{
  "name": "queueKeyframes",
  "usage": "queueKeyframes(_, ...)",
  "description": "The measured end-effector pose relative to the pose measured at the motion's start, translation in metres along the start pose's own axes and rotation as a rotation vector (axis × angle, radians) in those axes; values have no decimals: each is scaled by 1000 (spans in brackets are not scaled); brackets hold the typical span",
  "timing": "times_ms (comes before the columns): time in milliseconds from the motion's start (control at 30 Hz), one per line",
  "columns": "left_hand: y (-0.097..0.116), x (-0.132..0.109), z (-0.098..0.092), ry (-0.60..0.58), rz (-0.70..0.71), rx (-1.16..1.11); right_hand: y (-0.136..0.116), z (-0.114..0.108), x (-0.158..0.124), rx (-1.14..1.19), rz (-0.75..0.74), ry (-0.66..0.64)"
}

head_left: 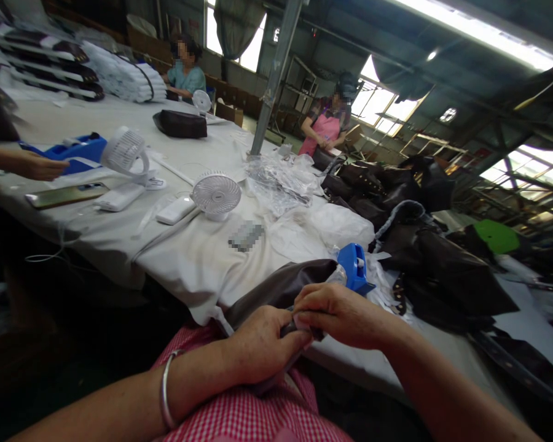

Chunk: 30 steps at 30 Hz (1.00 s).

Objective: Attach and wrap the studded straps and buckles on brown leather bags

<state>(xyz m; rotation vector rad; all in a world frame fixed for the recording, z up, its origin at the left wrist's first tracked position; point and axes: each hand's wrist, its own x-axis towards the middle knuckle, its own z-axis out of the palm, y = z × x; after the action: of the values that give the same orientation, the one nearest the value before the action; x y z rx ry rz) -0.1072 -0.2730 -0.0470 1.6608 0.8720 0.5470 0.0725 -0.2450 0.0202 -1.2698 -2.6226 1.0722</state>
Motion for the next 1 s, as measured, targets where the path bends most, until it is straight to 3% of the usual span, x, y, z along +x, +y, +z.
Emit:
queueKeyframes(233, 0, 1, 2, 9, -69, 77, 8, 10, 3, -8, 115, 68)
queueKeyframes(400, -1, 4, 3, 8, -40, 59, 12, 13, 1, -19, 91, 108)
queueKeyframes(733, -4, 7, 9, 16, -64, 97, 9, -4, 1, -122, -84, -69)
queueKeyframes(1000, -12, 7, 13, 3, -58, 55, 2, -5, 3, -234, -33, -154)
